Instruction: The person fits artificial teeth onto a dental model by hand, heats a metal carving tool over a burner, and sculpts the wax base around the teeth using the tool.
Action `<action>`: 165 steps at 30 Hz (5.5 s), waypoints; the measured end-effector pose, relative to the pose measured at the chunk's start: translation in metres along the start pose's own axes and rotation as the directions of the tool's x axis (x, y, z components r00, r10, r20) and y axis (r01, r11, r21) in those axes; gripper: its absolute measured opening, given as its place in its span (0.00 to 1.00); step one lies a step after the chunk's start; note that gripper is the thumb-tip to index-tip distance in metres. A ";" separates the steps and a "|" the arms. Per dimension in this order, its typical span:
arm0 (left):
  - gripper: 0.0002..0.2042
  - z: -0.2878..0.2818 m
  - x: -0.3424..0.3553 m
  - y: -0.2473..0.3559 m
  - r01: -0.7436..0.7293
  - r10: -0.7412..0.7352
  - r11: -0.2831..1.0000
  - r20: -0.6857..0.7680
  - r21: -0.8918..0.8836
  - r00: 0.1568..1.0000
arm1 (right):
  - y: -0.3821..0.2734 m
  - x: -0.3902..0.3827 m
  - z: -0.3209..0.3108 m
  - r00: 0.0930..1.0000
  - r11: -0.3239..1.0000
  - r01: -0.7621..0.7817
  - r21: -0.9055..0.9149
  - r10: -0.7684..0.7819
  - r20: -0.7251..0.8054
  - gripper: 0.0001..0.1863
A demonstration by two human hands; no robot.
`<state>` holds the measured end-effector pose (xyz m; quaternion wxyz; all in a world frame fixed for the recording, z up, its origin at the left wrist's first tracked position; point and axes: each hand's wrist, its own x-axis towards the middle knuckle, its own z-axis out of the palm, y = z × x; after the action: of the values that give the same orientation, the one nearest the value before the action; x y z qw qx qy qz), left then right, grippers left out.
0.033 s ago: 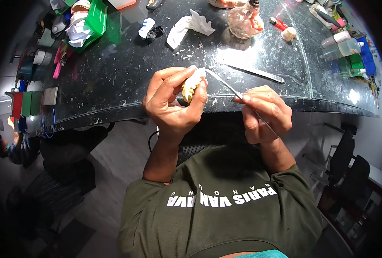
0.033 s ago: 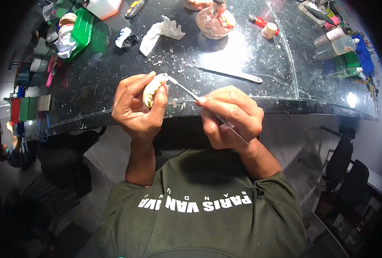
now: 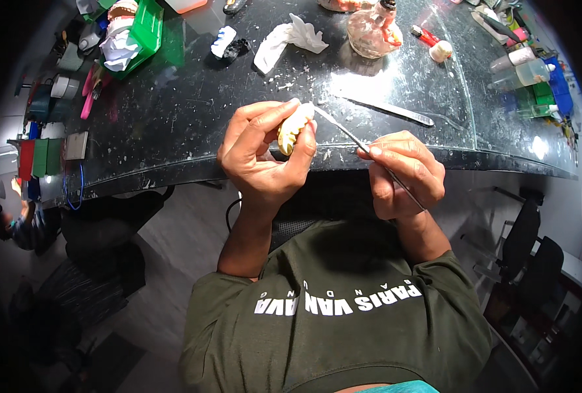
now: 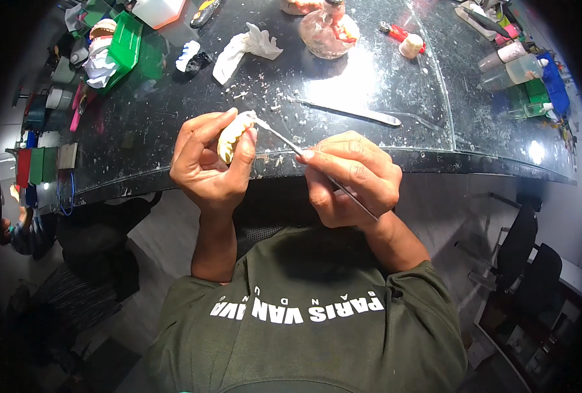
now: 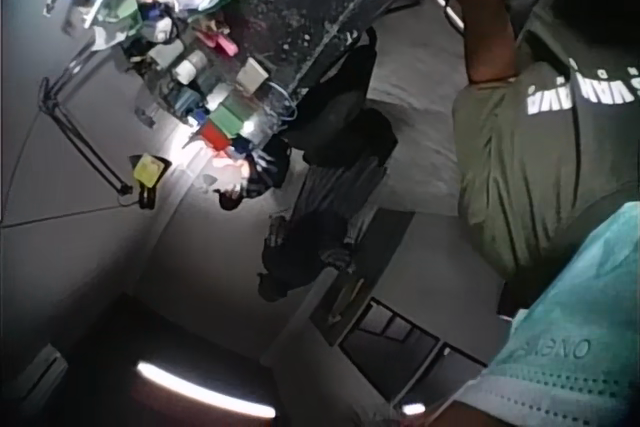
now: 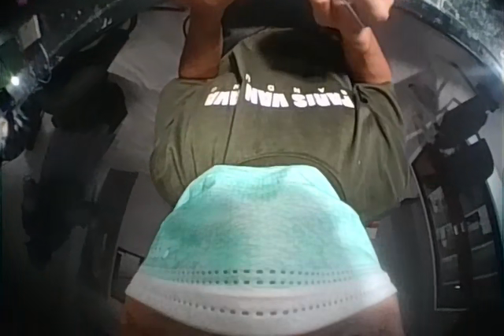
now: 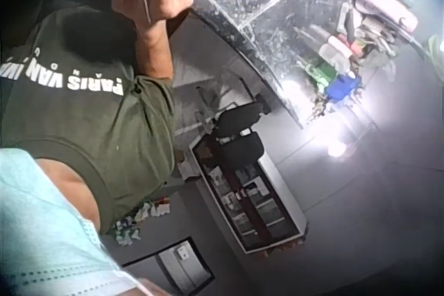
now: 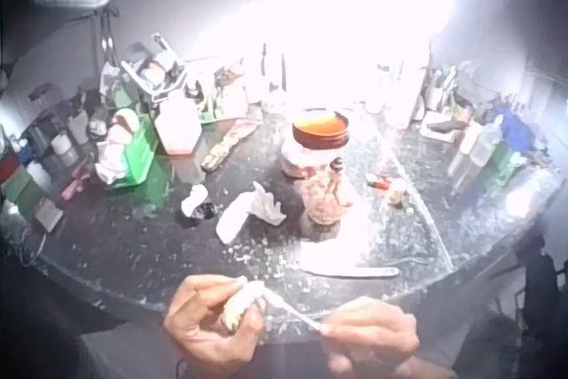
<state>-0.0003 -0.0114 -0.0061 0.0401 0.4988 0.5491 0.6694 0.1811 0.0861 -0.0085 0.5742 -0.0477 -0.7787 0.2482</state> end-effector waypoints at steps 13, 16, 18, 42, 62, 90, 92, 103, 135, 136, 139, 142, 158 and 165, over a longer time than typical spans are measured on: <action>0.15 0.001 0.000 -0.002 0.006 -0.007 0.999 -0.023 -0.045 1.000 | -0.001 0.003 0.004 1.000 1.000 0.016 0.001 -0.016 0.014 0.15; 0.15 0.000 0.000 0.001 0.015 -0.015 1.000 -0.012 -0.024 1.000 | -0.001 0.003 0.004 1.000 1.000 0.018 -0.004 -0.018 0.000 0.15; 0.15 0.000 0.000 -0.001 -0.010 0.010 1.000 -0.003 -0.016 1.000 | -0.002 0.003 0.004 1.000 1.000 0.006 -0.007 -0.006 -0.008 0.16; 0.15 0.001 -0.001 -0.005 -0.022 0.023 1.000 -0.032 0.009 0.999 | -0.001 0.001 0.003 1.000 1.000 -0.009 -0.007 0.009 -0.001 0.14; 0.15 -0.003 -0.003 -0.006 -0.034 0.033 0.998 0.025 0.044 0.999 | -0.001 0.001 0.002 1.000 1.000 -0.005 0.013 0.005 0.012 0.13; 0.15 0.003 0.001 -0.006 0.072 -0.073 0.994 -0.007 -0.087 0.997 | 0.010 0.031 -0.009 0.955 0.979 -0.204 -0.025 0.193 -0.227 0.10; 0.14 0.002 0.000 -0.007 0.120 -0.123 0.986 -0.017 -0.117 0.992 | 0.015 0.052 -0.014 0.911 0.954 -0.295 -0.044 0.267 -0.313 0.09; 0.15 -0.001 0.002 -0.002 0.073 -0.073 0.997 0.035 -0.006 0.997 | 0.048 0.068 -0.014 0.869 0.934 -0.357 0.010 0.336 -0.364 0.08; 0.14 -0.003 -0.002 -0.004 0.049 -0.045 0.997 0.055 -0.061 0.997 | 0.004 0.006 0.001 0.993 0.996 0.082 -0.017 -0.080 0.086 0.18; 0.14 -0.003 -0.002 -0.004 0.048 -0.045 0.997 0.056 -0.060 0.997 | 0.004 0.006 0.001 0.993 0.996 0.082 -0.017 -0.080 0.084 0.18; 0.14 -0.003 -0.001 -0.003 0.042 -0.039 0.998 0.058 -0.053 0.998 | 0.002 0.007 0.000 0.994 0.997 0.074 -0.009 -0.073 0.085 0.19; 0.14 -0.004 -0.002 -0.003 0.047 -0.044 0.997 0.048 -0.066 0.998 | -0.002 0.006 -0.004 0.995 0.999 0.036 0.013 -0.038 0.093 0.19; 0.14 -0.003 -0.002 -0.004 0.049 -0.046 0.997 0.053 -0.057 0.998 | 0.004 0.006 -0.001 0.993 0.997 0.082 0.002 -0.082 0.082 0.17; 0.14 -0.004 -0.001 -0.004 0.041 -0.038 0.997 0.043 -0.065 0.998 | 0.000 0.005 -0.005 0.996 0.998 0.061 0.017 -0.062 0.062 0.13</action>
<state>-0.0042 -0.0133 -0.0093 0.0810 0.5001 0.5355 0.6757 0.1840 0.0895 -0.0035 0.5572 -0.0114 -0.7955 0.2378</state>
